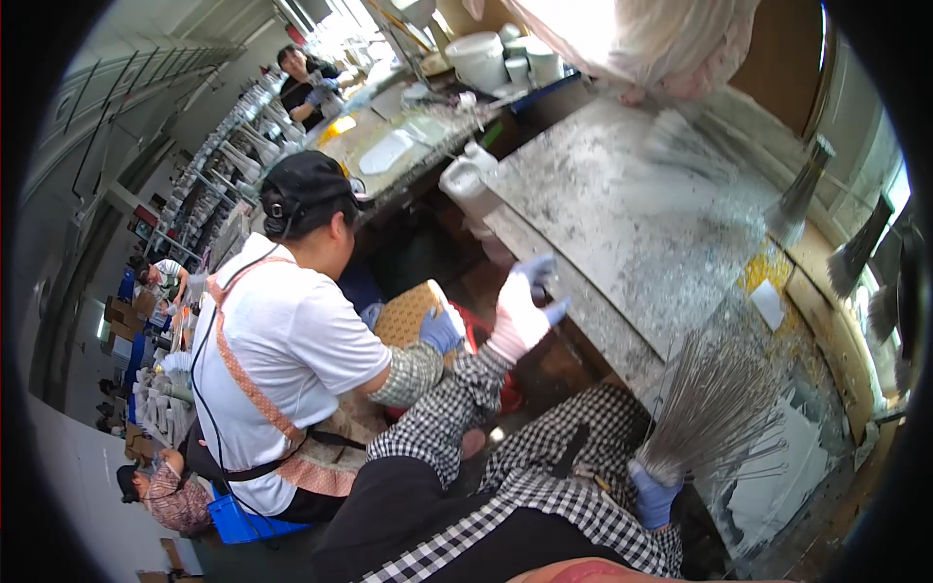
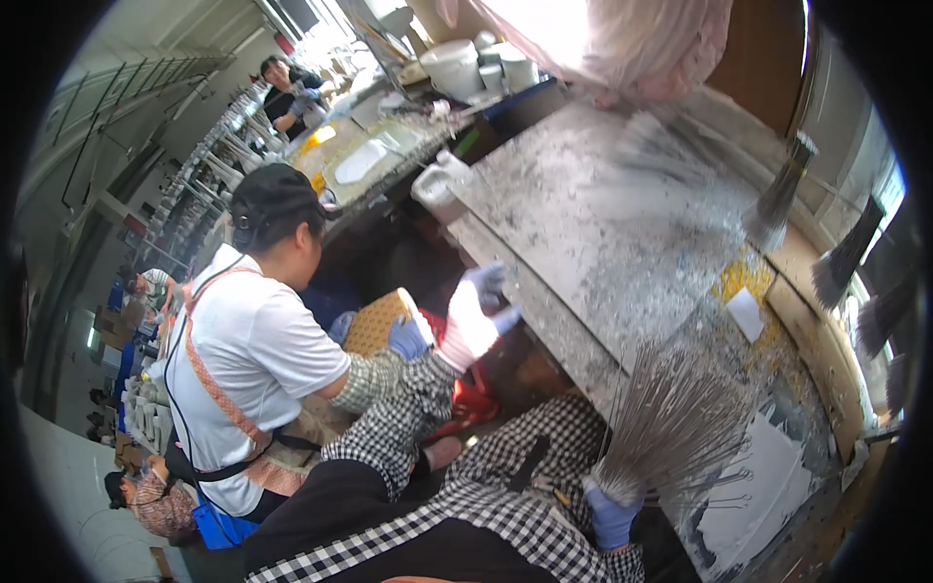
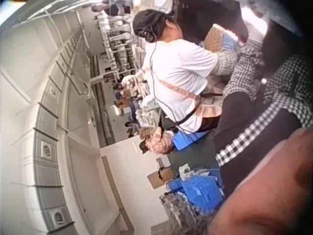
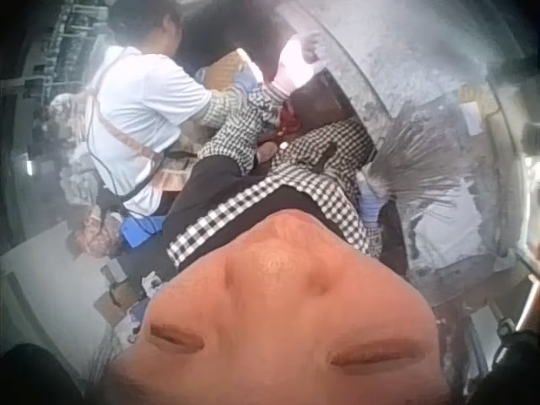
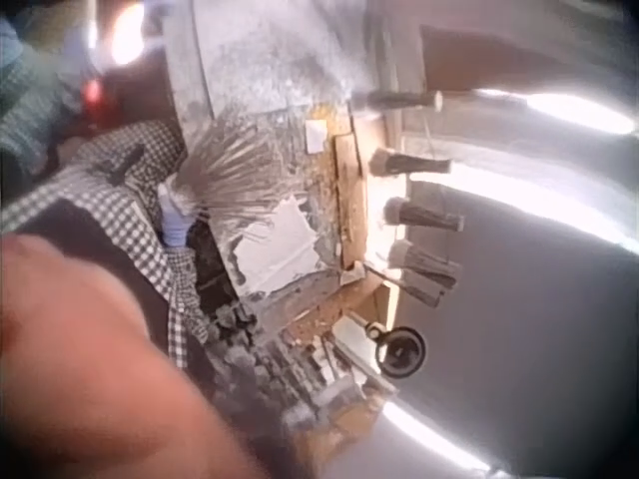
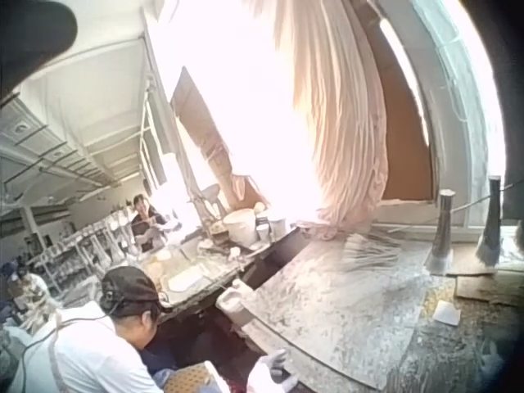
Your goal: The worker is assembling and gluing brush bristles into a base in a manufacturing workshop.
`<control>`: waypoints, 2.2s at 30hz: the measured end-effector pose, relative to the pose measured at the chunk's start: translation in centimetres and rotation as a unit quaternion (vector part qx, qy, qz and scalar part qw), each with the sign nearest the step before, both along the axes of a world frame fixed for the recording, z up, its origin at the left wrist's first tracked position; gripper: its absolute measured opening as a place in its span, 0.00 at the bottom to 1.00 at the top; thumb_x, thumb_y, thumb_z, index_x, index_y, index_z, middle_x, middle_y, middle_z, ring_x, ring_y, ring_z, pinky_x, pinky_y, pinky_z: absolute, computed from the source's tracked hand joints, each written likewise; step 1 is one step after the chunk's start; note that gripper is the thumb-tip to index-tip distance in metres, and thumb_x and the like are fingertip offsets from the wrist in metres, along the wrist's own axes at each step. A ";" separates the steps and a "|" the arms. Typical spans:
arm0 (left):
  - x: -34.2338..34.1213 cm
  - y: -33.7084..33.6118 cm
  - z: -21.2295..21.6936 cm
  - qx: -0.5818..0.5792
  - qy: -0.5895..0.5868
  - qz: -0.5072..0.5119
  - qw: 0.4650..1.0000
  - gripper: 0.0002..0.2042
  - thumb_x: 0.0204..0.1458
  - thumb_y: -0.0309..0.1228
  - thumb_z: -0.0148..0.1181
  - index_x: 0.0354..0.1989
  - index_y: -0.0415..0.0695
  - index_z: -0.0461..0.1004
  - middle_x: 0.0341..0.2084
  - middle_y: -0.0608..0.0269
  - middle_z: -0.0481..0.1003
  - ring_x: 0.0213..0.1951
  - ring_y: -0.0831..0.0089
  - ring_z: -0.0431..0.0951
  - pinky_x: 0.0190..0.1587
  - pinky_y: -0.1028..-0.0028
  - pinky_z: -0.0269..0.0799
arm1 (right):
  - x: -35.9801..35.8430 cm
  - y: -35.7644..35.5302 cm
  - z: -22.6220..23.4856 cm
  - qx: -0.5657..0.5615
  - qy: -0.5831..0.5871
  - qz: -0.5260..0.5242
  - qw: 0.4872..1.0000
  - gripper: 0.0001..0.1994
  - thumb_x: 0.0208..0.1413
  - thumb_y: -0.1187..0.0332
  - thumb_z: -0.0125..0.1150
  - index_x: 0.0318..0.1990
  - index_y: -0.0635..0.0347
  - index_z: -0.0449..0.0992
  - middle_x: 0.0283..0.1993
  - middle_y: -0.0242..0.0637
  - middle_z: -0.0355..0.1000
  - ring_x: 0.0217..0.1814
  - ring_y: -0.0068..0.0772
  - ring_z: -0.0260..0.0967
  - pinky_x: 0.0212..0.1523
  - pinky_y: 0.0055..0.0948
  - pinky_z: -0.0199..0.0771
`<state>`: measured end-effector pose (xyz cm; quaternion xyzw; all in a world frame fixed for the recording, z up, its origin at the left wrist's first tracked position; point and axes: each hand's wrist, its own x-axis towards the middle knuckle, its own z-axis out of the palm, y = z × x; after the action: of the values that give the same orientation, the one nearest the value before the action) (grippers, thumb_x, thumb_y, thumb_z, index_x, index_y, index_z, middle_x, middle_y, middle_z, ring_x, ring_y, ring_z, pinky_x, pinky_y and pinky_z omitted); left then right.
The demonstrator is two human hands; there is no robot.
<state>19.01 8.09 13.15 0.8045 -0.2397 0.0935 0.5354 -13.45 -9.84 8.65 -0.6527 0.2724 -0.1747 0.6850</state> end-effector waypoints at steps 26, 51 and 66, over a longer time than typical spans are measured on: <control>-12.6 -8.3 3.6 -0.184 0.488 -0.545 0.656 0.49 0.40 0.39 0.78 0.69 0.40 0.54 0.64 0.57 0.64 0.64 0.70 0.62 0.65 0.66 0.58 | 0.3 -0.7 -0.6 -0.147 0.024 0.152 0.977 0.13 0.45 0.71 0.72 0.39 0.59 0.78 0.44 0.38 0.76 0.40 0.35 0.74 0.48 0.35 0.75; -15.0 -10.7 11.8 -0.212 0.498 -0.706 0.457 0.56 0.35 0.35 0.81 0.70 0.37 0.46 0.53 0.52 0.73 0.58 0.65 0.71 0.63 0.66 0.62 | 9.0 1.3 1.9 -0.038 -0.117 0.392 0.912 0.20 0.45 0.71 0.74 0.47 0.59 0.74 0.46 0.37 0.74 0.46 0.32 0.71 0.50 0.33 0.74; -16.0 -13.6 11.8 -0.069 0.307 -0.784 0.535 0.38 0.43 0.29 0.73 0.63 0.37 0.59 0.28 0.68 0.78 0.34 0.80 0.78 0.45 0.76 0.73 | -0.3 -1.2 3.0 0.074 -0.145 0.274 0.948 0.25 0.45 0.70 0.75 0.51 0.58 0.71 0.46 0.36 0.73 0.49 0.31 0.70 0.52 0.32 0.74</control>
<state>3.02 -5.50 24.99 0.2337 -0.5881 -0.6004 0.4889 -13.75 -11.00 11.69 -0.6172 -0.0074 -0.0520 0.7851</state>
